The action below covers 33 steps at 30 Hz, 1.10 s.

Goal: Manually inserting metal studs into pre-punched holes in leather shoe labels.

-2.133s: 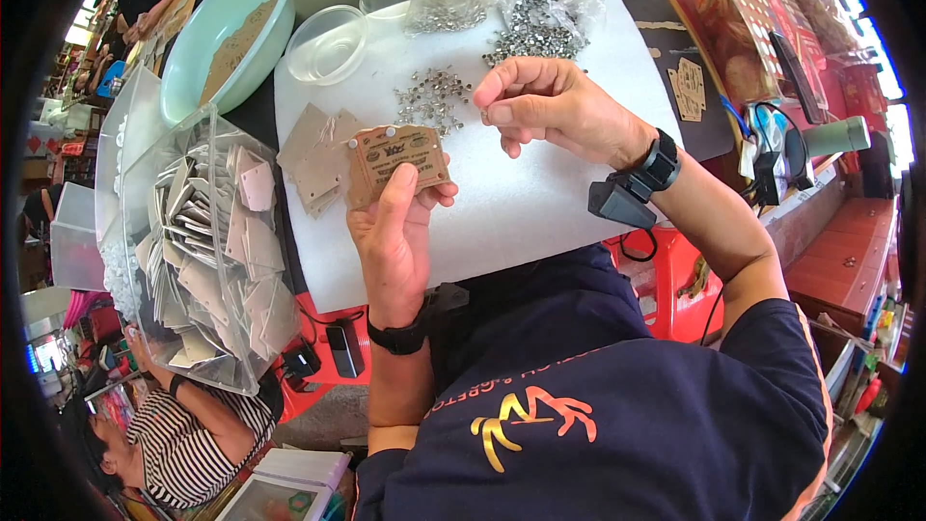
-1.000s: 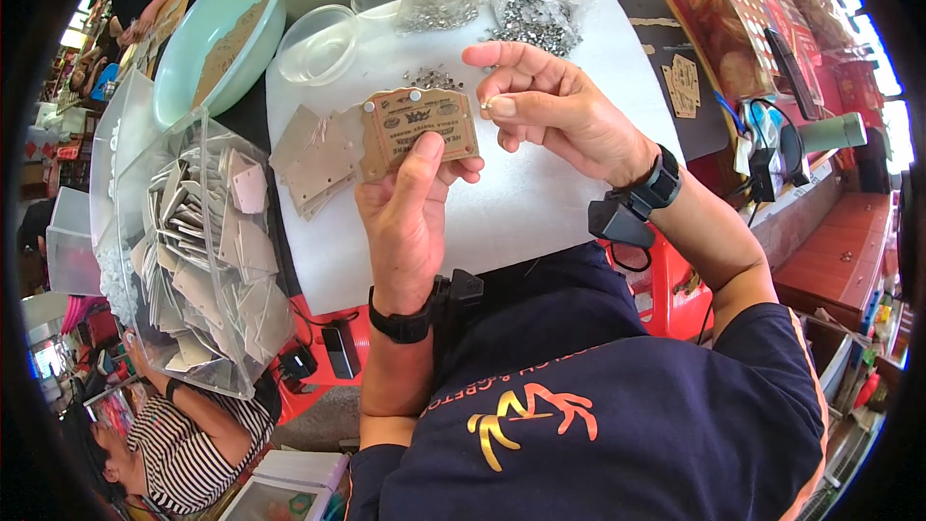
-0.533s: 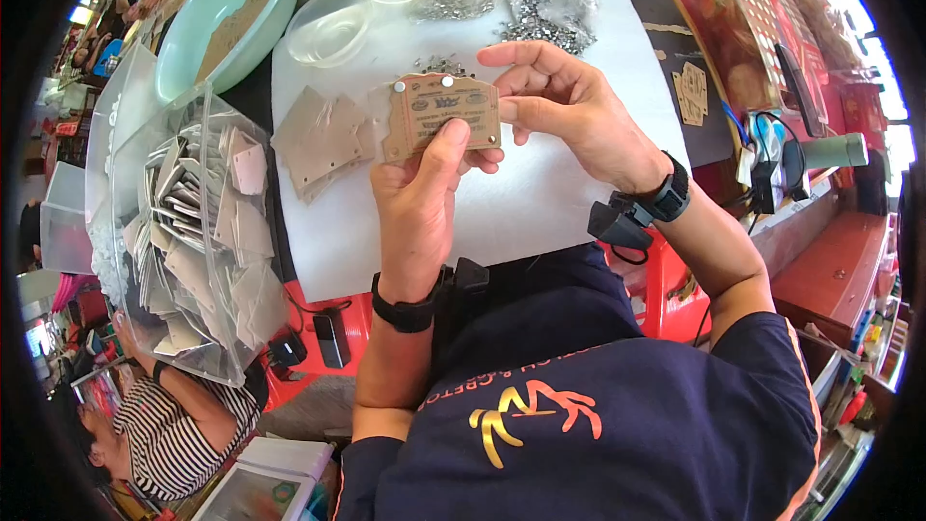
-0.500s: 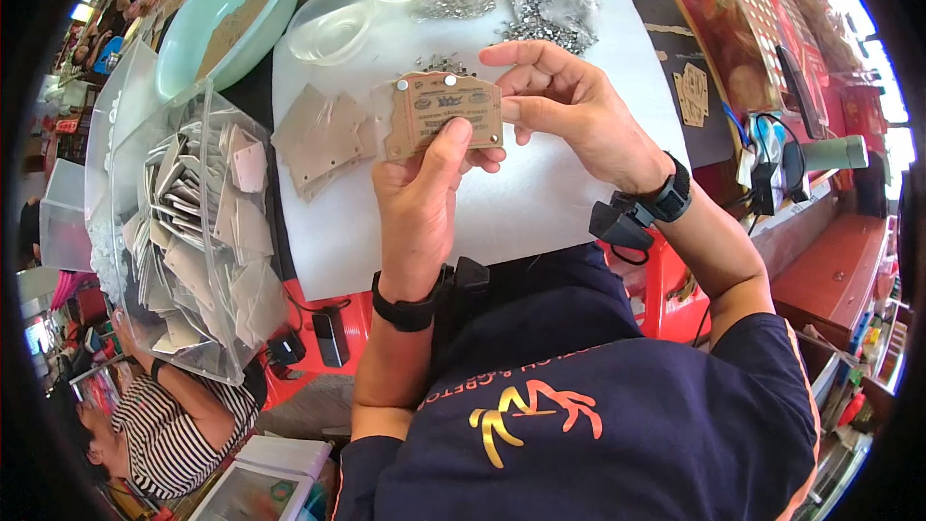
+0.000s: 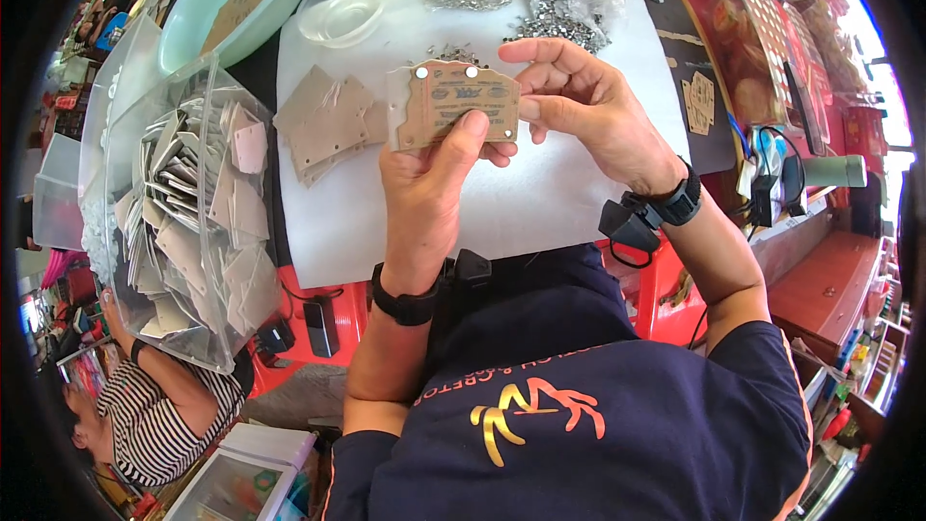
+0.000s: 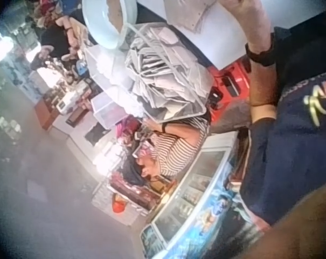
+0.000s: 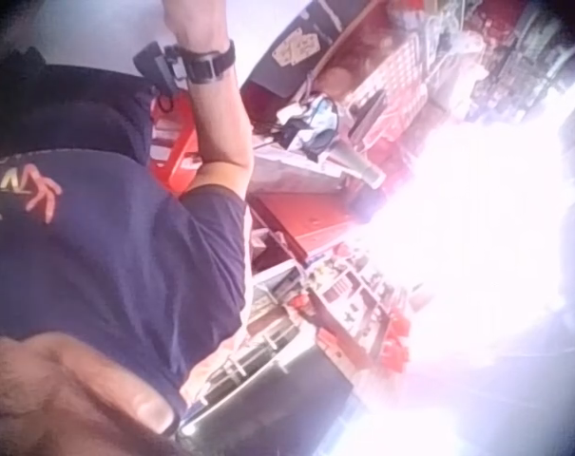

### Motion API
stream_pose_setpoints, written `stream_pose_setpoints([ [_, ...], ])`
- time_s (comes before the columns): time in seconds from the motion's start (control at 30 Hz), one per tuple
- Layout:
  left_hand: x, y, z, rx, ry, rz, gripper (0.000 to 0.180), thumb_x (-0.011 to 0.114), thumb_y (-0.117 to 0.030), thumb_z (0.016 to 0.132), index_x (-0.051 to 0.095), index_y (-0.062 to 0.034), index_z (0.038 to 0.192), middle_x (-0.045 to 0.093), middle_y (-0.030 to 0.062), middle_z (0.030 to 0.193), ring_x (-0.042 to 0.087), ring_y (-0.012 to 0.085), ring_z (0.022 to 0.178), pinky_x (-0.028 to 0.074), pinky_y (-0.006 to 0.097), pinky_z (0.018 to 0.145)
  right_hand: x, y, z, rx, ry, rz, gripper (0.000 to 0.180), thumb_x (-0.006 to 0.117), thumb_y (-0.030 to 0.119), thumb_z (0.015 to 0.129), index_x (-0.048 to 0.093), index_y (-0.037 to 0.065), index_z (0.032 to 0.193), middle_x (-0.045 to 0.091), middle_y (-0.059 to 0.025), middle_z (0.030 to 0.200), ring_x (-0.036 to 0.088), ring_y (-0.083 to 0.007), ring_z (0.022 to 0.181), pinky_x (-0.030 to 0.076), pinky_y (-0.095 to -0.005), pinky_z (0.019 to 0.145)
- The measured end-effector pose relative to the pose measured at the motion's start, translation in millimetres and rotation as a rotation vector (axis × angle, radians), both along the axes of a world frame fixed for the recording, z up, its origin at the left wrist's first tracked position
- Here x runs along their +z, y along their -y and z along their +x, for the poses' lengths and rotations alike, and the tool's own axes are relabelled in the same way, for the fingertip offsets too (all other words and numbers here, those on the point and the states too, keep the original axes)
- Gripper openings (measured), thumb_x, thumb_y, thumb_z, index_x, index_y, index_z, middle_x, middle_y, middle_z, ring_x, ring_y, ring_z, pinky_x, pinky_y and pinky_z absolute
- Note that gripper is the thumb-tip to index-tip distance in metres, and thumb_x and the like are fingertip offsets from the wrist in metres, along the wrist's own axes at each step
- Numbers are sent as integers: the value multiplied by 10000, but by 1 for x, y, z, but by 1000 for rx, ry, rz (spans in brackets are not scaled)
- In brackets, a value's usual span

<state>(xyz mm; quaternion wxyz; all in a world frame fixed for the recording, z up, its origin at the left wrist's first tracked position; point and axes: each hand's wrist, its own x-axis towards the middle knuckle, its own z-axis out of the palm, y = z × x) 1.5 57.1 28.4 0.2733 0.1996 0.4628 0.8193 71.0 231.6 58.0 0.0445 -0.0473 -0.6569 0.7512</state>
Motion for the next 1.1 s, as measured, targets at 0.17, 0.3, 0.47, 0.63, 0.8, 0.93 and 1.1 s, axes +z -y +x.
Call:
stream_pose_setpoints([
  [0.17, 1, -1, 2, 15, -29, -16, 340, 543, -64, 958, 491, -9, 1289, 654, 112, 1059, 641, 188, 796, 521, 318, 658, -2, -1, 1, 9, 16, 5, 406, 638, 104, 923, 527, 23, 1305, 665, -9, 969, 600, -71, 847, 481, -230, 724],
  [0.3, 5, -1, 3, 9, -28, -2, 342, 547, -62, 955, 490, 3, 1285, 653, 116, 1054, 643, 186, 791, 524, 311, 654, -6, -2, 1, 34, -17, -1, 419, 633, 106, 927, 515, 28, 1321, 664, -11, 974, 601, -72, 858, 483, -231, 728],
  [0.47, 4, 0, 3, 38, -28, -12, 304, 556, -52, 952, 519, 22, 1244, 662, 104, 1005, 642, 159, 768, 533, 283, 646, -12, 1, 0, 22, -23, -100, 427, 621, 93, 930, 503, 31, 1335, 671, -22, 1004, 605, -76, 868, 487, -233, 733],
  [0.63, 1, 0, 3, 22, -57, -45, 343, 558, -73, 952, 498, 7, 1280, 655, 108, 1043, 642, 175, 776, 527, 296, 633, -15, 1, 1, -4, -6, -129, 438, 623, 81, 925, 498, 32, 1342, 674, -32, 1017, 607, -82, 866, 490, -233, 740],
  [0.8, 4, 1, 4, 37, -14, -37, 327, 552, -65, 948, 512, 9, 1263, 658, 109, 1042, 637, 180, 779, 522, 303, 639, -13, -1, -1, 15, -18, -97, 438, 631, 81, 920, 504, 32, 1337, 671, -26, 1016, 600, -78, 846, 488, -230, 735],
  [0.93, 1, 2, 4, 13, -2, -44, 321, 549, -70, 948, 515, 6, 1258, 659, 111, 1043, 636, 183, 781, 517, 309, 647, -13, -2, 0, 44, -19, -115, 432, 639, 86, 917, 517, 31, 1327, 669, -18, 1009, 595, -75, 833, 485, -228, 733],
  [1.1, 1, 1, 4, 2, 0, -39, 304, 547, -81, 951, 527, 3, 1243, 662, 109, 1035, 635, 184, 773, 508, 310, 645, -11, -2, -1, 50, 19, -174, 436, 642, 89, 915, 517, 32, 1329, 667, -16, 1005, 595, -76, 837, 488, -231, 739],
])
